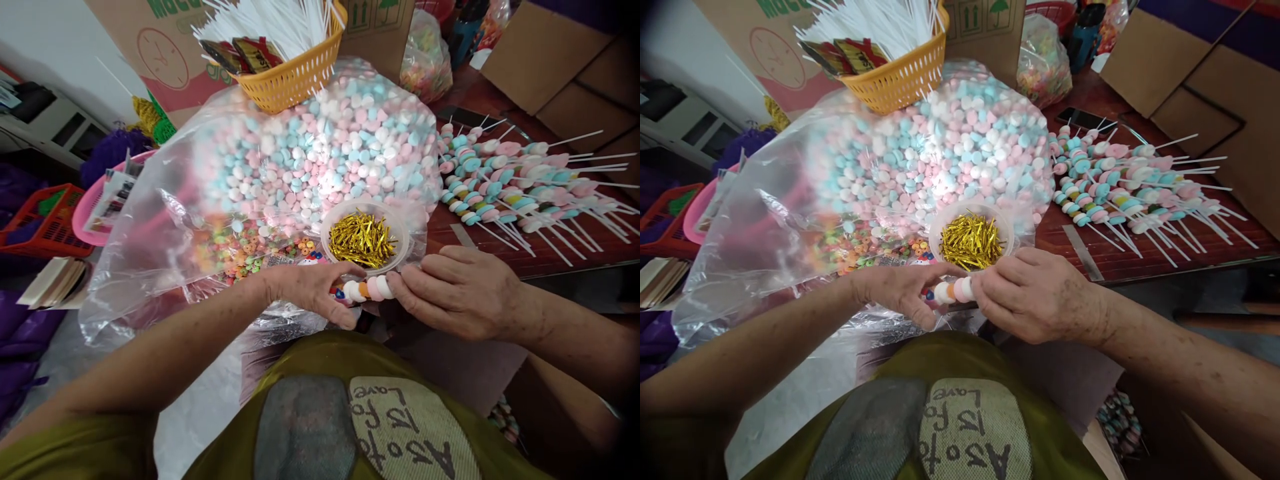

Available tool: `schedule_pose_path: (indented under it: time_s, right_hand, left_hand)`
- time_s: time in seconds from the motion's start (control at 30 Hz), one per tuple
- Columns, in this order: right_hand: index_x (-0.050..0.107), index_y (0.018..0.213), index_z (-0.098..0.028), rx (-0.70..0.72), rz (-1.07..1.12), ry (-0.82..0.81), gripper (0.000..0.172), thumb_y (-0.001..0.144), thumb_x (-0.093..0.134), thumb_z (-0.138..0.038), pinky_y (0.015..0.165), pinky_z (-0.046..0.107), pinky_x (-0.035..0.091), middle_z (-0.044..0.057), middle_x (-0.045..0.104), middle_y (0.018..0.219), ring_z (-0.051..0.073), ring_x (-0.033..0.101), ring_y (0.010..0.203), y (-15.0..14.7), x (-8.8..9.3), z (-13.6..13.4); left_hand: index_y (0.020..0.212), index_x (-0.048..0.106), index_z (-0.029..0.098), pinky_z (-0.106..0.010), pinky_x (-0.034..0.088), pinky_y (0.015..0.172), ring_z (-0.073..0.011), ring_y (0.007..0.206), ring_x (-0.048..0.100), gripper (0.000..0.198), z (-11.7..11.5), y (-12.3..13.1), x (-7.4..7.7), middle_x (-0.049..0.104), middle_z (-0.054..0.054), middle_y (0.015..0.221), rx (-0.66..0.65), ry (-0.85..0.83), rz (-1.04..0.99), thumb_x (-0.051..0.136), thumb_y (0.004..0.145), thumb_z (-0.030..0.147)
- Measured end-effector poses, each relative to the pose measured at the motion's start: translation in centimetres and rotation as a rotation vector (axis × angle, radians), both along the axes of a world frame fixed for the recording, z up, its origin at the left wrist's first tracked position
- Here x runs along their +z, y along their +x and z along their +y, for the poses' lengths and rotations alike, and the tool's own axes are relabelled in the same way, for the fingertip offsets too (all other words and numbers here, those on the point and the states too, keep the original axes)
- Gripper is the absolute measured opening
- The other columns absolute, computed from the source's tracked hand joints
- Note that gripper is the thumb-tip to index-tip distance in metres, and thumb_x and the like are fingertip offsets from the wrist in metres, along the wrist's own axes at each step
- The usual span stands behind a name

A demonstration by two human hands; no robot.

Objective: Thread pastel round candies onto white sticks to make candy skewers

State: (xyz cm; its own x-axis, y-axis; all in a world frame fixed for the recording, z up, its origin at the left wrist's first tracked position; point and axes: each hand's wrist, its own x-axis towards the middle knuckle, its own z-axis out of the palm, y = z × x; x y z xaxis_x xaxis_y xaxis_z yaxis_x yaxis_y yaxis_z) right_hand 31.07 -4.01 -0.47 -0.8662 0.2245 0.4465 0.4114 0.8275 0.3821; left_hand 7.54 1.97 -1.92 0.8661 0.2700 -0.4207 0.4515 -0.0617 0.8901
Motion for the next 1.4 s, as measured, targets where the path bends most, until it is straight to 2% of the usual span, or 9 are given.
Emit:
schedule_pose_path:
  time_s: [0.1, 0.17, 0.3, 0.47, 0.67, 0.87, 1.07, 1.23, 1.4]
  right_hand:
    - [0.057, 0.1, -0.009, 0.0, -0.001, 0.018, 0.016, 0.088, 0.047, -0.012, 0.063, 0.034, 0.037, 0.009, 0.062, 0.086, 0.018, 0.05, 0.075, 0.9, 0.2, -0.2]
    - [0.057, 0.101, -0.011, -0.025, -0.009, 0.023, 0.016, 0.089, 0.047, -0.013, 0.062, 0.033, 0.036, 0.007, 0.062, 0.085, 0.018, 0.05, 0.075, 1.4, 0.3, -0.4]
    - [0.058, 0.097, -0.013, -0.11, -0.015, 0.004, 0.012, 0.089, 0.048, -0.013, 0.06, 0.031, 0.035, 0.005, 0.061, 0.078, 0.015, 0.048, 0.069, 2.1, 0.3, -0.6]
    - [0.059, 0.095, -0.014, -0.147, 0.009, -0.066, 0.015, 0.086, 0.048, -0.009, 0.059, 0.029, 0.035, 0.003, 0.062, 0.076, 0.015, 0.05, 0.068, 1.4, 0.5, -0.4]
    - [0.06, 0.082, -0.015, -0.226, 0.007, -0.278, 0.017, 0.084, 0.045, -0.007, 0.055, 0.028, 0.031, 0.004, 0.062, 0.072, 0.014, 0.05, 0.061, 0.6, 1.5, -0.1]
    - [0.061, 0.085, -0.014, -0.179, -0.045, -0.058, 0.016, 0.088, 0.046, -0.008, 0.057, 0.031, 0.032, 0.002, 0.061, 0.069, 0.015, 0.047, 0.063, 0.9, 2.1, 0.0]
    - [0.062, 0.1, -0.012, -0.019, -0.014, 0.172, 0.016, 0.088, 0.052, -0.014, 0.061, 0.035, 0.036, 0.007, 0.064, 0.087, 0.018, 0.052, 0.077, 0.7, 3.1, 0.2]
    - [0.063, 0.1, -0.012, 0.084, -0.041, 0.226, 0.017, 0.089, 0.052, -0.018, 0.063, 0.036, 0.038, 0.009, 0.062, 0.094, 0.019, 0.052, 0.083, 0.2, 3.3, 0.5]
    - [0.063, 0.097, -0.014, 0.097, -0.055, 0.098, 0.02, 0.091, 0.045, -0.018, 0.066, 0.036, 0.041, 0.009, 0.061, 0.094, 0.019, 0.052, 0.083, 0.4, 1.5, -0.2]
  left_hand:
    - [0.081, 0.059, 0.016, -0.024, 0.043, 0.063, -0.0117, 0.065, 0.052, 0.032, 0.6, -1.1, -0.1, 0.056, 0.004, 0.067, -0.07, -0.262, 0.055, 0.079, 0.062, 0.033]
    - [0.075, 0.058, 0.016, -0.023, 0.043, 0.063, -0.0104, 0.064, 0.051, 0.026, 0.4, -1.5, 0.0, 0.055, 0.005, 0.065, -0.006, -0.275, 0.059, 0.078, 0.064, 0.03]
    - [0.092, 0.06, 0.017, -0.024, 0.043, 0.069, -0.0136, 0.075, 0.057, 0.031, -0.4, -1.5, 0.6, 0.063, 0.001, 0.082, 0.167, 0.062, 0.072, 0.074, 0.069, 0.032]
    - [0.099, 0.057, 0.018, -0.028, 0.041, 0.066, -0.0217, 0.079, 0.058, 0.049, -1.0, -0.6, 1.1, 0.064, -0.005, 0.087, 0.136, 0.59, 0.353, 0.073, 0.066, 0.05]
    - [0.093, 0.057, 0.017, -0.031, 0.041, 0.067, -0.024, 0.076, 0.058, 0.046, -1.2, 0.1, 0.6, 0.061, -0.005, 0.076, 0.098, 0.787, 0.429, 0.067, 0.069, 0.055]
    - [0.091, 0.061, 0.018, -0.024, 0.043, 0.067, -0.0137, 0.074, 0.056, 0.034, -0.5, -1.1, 0.7, 0.062, 0.002, 0.079, 0.206, 0.336, 0.081, 0.076, 0.066, 0.038]
    - [0.069, 0.055, 0.016, -0.022, 0.042, 0.045, -0.0089, 0.044, 0.049, 0.035, 0.0, -0.8, 1.1, 0.054, 0.005, 0.055, 0.019, -0.276, 0.04, 0.081, 0.06, 0.037]
    - [0.06, 0.055, 0.015, -0.021, 0.041, 0.04, -0.0093, 0.043, 0.05, 0.033, 0.3, -1.0, 0.6, 0.055, 0.002, 0.049, -0.15, -0.388, 0.019, 0.079, 0.063, 0.037]
    - [0.067, 0.059, 0.015, -0.019, 0.042, 0.04, -0.0078, 0.042, 0.05, 0.031, 0.3, -1.5, 0.5, 0.058, 0.005, 0.052, -0.007, -0.401, -0.002, 0.082, 0.058, 0.033]
